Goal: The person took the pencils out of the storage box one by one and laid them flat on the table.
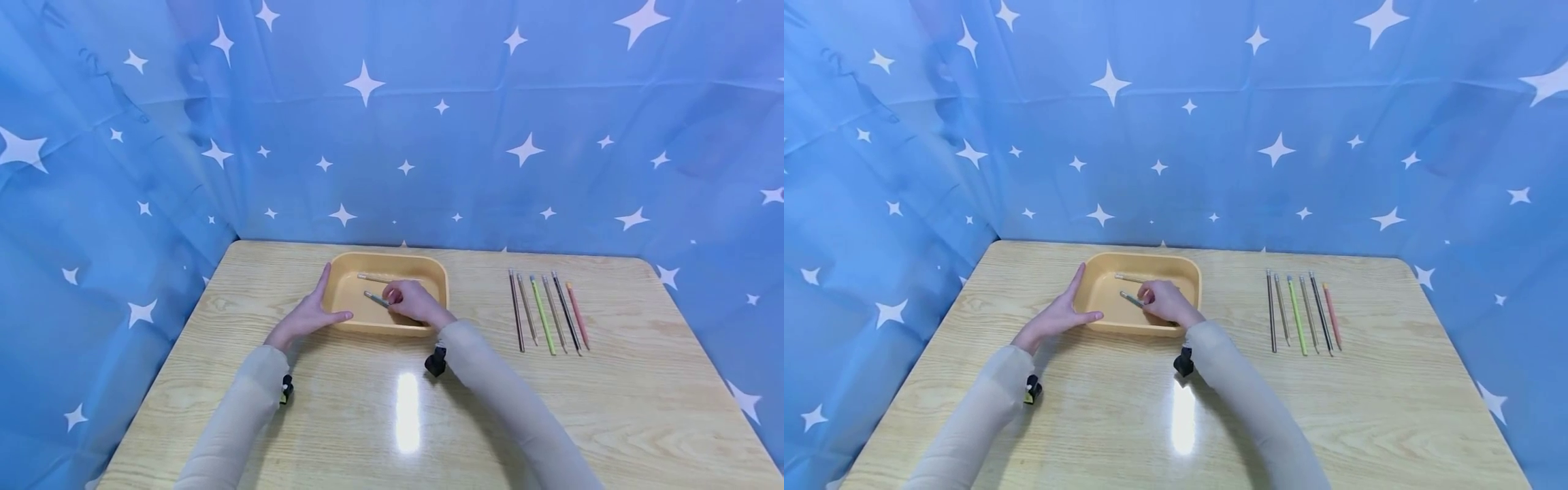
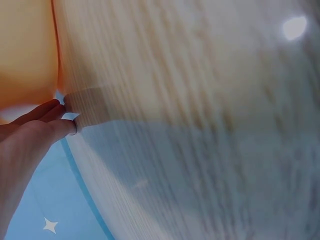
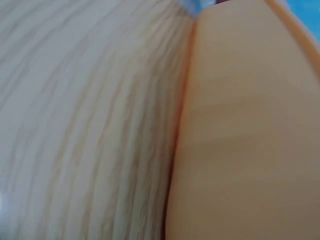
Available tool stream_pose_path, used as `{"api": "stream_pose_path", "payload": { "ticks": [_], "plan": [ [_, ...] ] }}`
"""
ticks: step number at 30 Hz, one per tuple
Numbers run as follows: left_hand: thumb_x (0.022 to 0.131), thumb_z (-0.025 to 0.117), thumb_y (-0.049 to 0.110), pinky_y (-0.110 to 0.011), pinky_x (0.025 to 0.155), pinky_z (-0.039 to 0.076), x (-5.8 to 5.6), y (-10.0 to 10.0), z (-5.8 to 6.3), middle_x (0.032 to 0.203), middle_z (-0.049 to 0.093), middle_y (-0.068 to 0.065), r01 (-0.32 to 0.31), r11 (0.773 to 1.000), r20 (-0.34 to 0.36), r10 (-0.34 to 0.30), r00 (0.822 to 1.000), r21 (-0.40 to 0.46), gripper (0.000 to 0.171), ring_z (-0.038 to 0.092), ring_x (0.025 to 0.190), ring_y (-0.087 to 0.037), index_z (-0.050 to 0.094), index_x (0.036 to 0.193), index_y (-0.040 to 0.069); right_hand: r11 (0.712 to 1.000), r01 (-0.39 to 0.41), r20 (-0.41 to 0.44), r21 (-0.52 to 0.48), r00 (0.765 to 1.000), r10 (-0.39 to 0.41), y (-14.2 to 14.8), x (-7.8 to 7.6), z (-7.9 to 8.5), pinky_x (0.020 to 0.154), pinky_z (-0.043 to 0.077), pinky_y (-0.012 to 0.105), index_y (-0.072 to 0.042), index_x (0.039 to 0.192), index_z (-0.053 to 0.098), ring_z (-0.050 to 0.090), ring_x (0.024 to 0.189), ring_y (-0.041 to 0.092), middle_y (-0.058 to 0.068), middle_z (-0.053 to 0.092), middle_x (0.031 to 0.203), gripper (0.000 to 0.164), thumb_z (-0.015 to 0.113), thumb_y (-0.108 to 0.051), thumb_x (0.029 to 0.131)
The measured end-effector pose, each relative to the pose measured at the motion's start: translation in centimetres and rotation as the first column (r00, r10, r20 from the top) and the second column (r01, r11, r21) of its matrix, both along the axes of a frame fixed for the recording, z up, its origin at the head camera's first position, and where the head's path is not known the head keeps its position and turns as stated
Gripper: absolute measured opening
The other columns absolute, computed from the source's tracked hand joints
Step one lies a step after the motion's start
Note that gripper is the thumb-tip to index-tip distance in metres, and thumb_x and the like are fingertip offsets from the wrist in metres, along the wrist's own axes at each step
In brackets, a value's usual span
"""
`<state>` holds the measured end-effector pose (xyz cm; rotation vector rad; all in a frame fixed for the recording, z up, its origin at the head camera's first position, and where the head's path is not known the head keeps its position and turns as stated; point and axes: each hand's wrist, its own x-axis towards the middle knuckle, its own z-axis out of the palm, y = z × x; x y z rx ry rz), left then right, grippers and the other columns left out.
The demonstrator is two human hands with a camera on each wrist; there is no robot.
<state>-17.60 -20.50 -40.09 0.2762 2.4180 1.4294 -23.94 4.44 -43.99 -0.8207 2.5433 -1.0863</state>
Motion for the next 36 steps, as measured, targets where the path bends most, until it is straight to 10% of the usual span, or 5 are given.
{"api": "stream_pose_path", "payload": {
  "ticks": [9,25,36],
  "plan": [
    [0.081,0.079,0.031,-0.054,0.112,0.013,-2.1,-0.7,-4.0,0.159,0.001,-0.019,-0.014,1.0,-0.014,0.014,1.0,0.009,0.119,0.016,0.14,-0.044,-0.015,0.154,0.025,0.975,0.08,0.055,-0.209,0.996,-0.07,0.4,0.0,0.6,0.073,0.049,0.03,0.002,0.107,0.068,0.059,0.081,0.019,0.006,0.065,0.086,0.023,0.066,0.002,0.083],
    [0.079,0.08,0.037,-0.057,0.112,0.012,-1.8,-1.0,-4.1,0.159,-0.002,-0.016,-0.017,0.999,-0.022,0.018,1.0,0.031,0.122,0.011,0.141,-0.044,-0.015,0.154,0.024,0.928,0.177,0.0,-0.328,0.982,-0.188,2.8,1.0,4.5,0.079,0.052,0.036,0.002,0.111,0.066,0.062,0.087,0.026,0.022,0.067,0.102,0.021,0.062,-0.001,0.091],
    [0.082,0.078,0.035,-0.059,0.111,0.009,-1.6,-1.2,-4.1,0.16,-0.008,-0.011,0.004,0.999,-0.034,-0.003,0.999,0.039,0.119,0.006,0.142,-0.042,-0.015,0.154,0.023,0.915,0.249,-0.063,-0.316,0.957,-0.282,8.5,2.7,4.1,0.076,0.052,0.036,0.002,0.12,0.062,0.062,0.087,0.028,0.02,0.067,0.099,0.027,0.061,-0.001,0.092]
  ]
}}
